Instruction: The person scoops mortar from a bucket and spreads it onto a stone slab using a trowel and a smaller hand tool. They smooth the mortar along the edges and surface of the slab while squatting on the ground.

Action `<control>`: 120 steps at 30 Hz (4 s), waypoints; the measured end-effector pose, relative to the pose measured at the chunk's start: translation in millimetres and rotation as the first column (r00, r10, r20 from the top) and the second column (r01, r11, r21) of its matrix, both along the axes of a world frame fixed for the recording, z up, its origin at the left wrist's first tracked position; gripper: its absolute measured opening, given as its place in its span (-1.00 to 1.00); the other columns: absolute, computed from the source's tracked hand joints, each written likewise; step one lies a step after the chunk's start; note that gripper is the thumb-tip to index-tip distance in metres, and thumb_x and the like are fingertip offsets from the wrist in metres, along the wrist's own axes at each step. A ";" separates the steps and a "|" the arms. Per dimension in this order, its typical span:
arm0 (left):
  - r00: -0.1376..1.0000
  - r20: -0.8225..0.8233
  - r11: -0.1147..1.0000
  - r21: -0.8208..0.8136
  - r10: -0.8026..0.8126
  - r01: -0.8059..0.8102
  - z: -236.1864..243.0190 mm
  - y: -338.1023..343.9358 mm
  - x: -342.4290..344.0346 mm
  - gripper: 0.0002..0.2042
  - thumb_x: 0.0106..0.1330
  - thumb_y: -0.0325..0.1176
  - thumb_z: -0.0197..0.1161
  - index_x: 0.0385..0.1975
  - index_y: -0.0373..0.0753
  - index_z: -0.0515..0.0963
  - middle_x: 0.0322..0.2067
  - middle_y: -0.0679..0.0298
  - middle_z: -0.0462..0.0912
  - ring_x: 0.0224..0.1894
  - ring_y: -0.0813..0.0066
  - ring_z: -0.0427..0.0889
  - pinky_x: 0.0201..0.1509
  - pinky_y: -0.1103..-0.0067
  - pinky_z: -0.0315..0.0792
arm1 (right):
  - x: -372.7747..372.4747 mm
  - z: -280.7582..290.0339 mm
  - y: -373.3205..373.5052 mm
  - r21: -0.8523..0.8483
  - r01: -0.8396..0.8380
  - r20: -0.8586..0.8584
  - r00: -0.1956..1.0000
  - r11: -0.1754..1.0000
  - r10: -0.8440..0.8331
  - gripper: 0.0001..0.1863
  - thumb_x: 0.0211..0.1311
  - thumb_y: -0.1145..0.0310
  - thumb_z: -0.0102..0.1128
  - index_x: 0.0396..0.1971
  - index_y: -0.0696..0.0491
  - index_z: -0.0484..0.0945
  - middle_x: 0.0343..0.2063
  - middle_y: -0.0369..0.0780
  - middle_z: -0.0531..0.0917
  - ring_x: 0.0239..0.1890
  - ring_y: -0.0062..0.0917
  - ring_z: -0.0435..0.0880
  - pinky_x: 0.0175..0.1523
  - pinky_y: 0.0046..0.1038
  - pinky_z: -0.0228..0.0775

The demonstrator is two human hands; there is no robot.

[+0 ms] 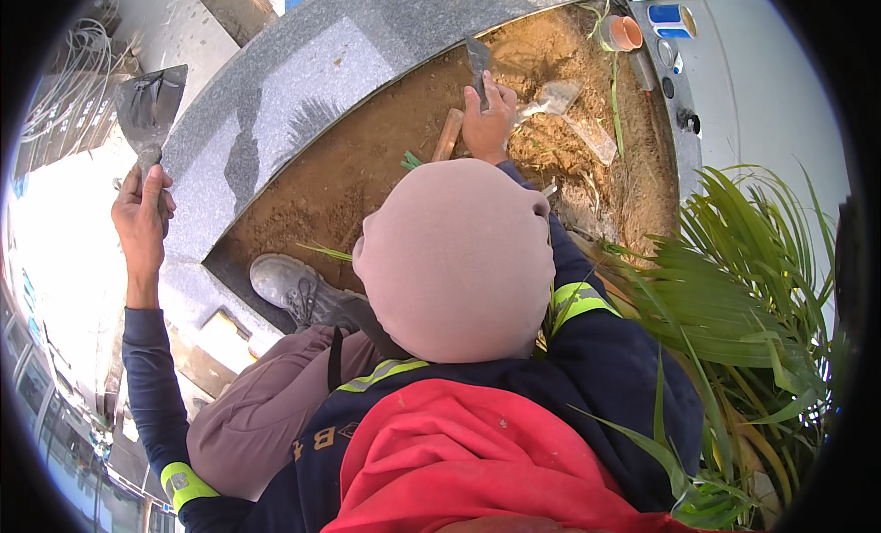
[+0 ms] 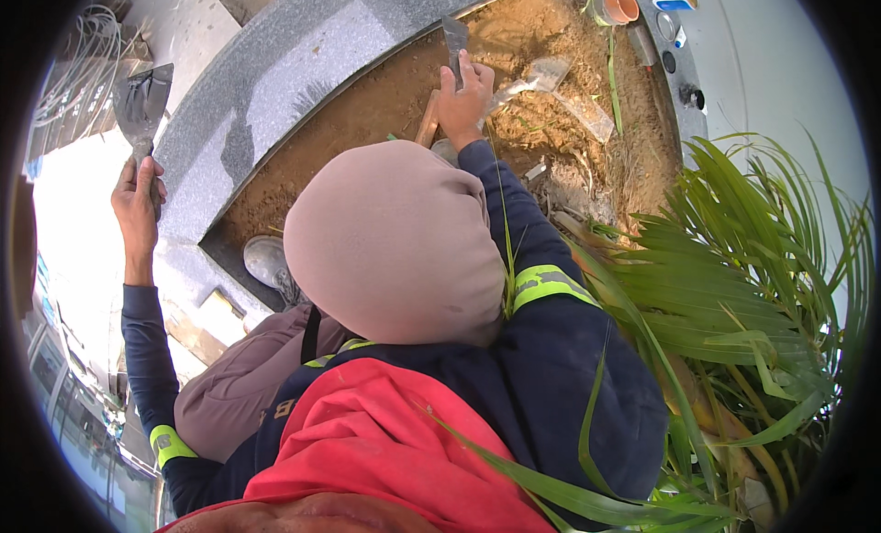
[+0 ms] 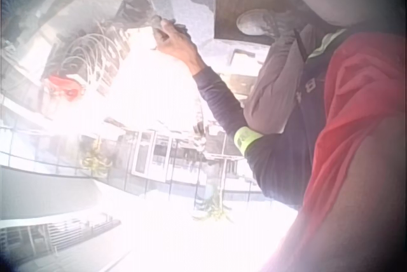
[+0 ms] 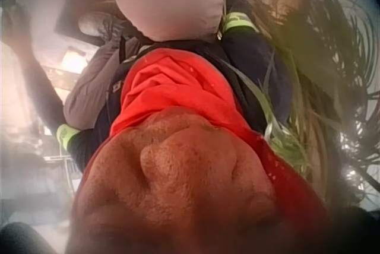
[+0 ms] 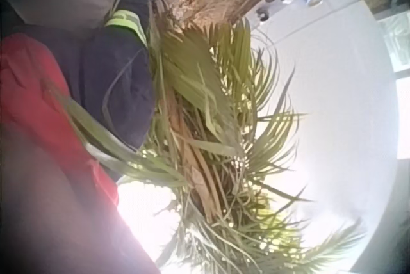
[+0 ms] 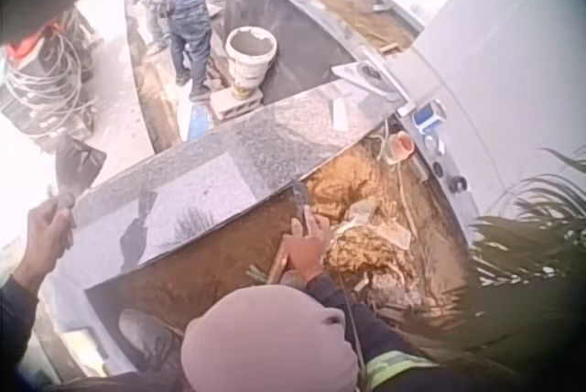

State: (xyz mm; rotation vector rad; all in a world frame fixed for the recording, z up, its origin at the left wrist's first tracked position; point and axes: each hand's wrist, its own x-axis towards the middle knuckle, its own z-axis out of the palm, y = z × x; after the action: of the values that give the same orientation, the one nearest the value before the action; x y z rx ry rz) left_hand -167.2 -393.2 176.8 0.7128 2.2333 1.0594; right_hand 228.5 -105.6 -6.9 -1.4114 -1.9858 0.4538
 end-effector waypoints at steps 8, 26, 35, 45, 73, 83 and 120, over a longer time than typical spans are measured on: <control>1.000 -0.027 1.000 0.007 -0.016 0.016 -3.5 3.0 1.6 -0.68 0.52 -0.11 0.21 -0.24 -0.31 0.61 -0.67 0.40 0.48 -0.67 0.79 0.32 -0.61 0.76 0.17 | -29.0 -3.9 -35.7 -0.025 -0.275 -0.080 0.959 0.961 0.272 -0.53 0.15 0.31 0.46 0.11 0.03 0.67 -0.17 -0.14 0.59 -0.14 -0.26 0.62 0.00 -0.30 0.47; 1.000 0.004 1.000 0.030 -0.003 0.003 4.7 5.2 3.2 -0.67 0.51 -0.14 0.22 -0.20 -0.37 0.61 -0.63 0.38 0.51 -0.62 0.79 0.35 -0.57 0.75 0.21 | -6.7 67.7 30.0 -0.171 -0.123 0.420 0.888 0.977 0.186 -0.58 0.34 0.15 0.20 0.11 0.01 0.65 -0.15 -0.11 0.59 -0.12 -0.17 0.67 -0.01 -0.18 0.52; 1.000 0.008 0.999 0.036 0.001 -0.001 2.1 1.5 3.3 -0.66 0.51 -0.11 0.22 -0.28 -0.33 0.59 -0.65 0.40 0.49 -0.67 0.81 0.30 -0.61 0.75 0.14 | -49.5 115.6 -9.4 -0.453 -0.282 0.354 0.814 0.846 0.461 -0.56 0.39 0.14 0.14 0.18 0.00 0.60 -0.11 -0.02 0.60 -0.08 -0.06 0.67 0.06 -0.08 0.49; 1.000 -0.004 1.000 0.009 0.015 -0.015 2.1 -2.2 2.1 -0.67 0.53 -0.11 0.19 -0.32 -0.30 0.58 -0.67 0.40 0.49 -0.68 0.82 0.26 -0.61 0.76 0.11 | 4.9 20.4 12.7 -0.735 -0.257 -0.572 0.733 0.628 -0.369 -0.54 0.57 0.25 -0.03 0.33 0.16 0.39 -0.12 -0.18 0.61 -0.06 -0.38 0.68 -0.07 -0.30 0.55; 1.000 -0.017 1.000 -0.013 -0.011 0.011 0.9 3.5 9.6 -0.69 0.54 -0.11 0.17 -0.31 -0.24 0.58 -0.67 0.42 0.49 -0.70 0.84 0.25 -0.64 0.77 0.06 | -43.8 -54.3 -18.3 -0.529 -0.098 -0.452 0.873 0.843 -0.182 -0.65 0.42 0.38 0.14 0.08 0.26 0.58 -0.20 -0.09 0.67 -0.28 -0.45 0.71 -0.10 -0.38 0.50; 1.000 -0.017 1.000 -0.030 -0.006 0.006 4.7 6.2 12.1 -0.70 0.55 -0.14 0.17 -0.29 -0.27 0.57 -0.66 0.42 0.48 -0.69 0.83 0.27 -0.62 0.77 0.09 | -65.5 -38.1 -64.4 -0.604 -0.154 -0.395 0.910 0.782 -0.126 -0.59 0.43 0.40 0.19 0.16 0.32 0.51 -0.20 -0.12 0.67 -0.23 -0.51 0.74 -0.15 -0.45 0.55; 0.998 0.065 1.000 -0.011 0.024 -0.024 4.7 0.9 5.7 -0.68 0.53 -0.15 0.18 -0.31 -0.32 0.57 -0.69 0.35 0.49 -0.70 0.74 0.37 -0.63 0.73 0.24 | -71.9 12.3 -69.7 -0.741 -0.576 -0.654 0.498 0.346 -0.570 -0.69 0.58 0.21 -0.01 0.05 0.14 0.29 -0.06 -0.14 0.49 -0.12 -0.38 0.59 -0.10 -0.20 0.60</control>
State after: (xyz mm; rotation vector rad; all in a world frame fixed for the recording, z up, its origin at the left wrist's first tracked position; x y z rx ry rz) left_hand -161.6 -392.3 181.5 0.6399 2.1950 1.0672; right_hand 156.6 -175.3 5.4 -1.1983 -0.6197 2.1853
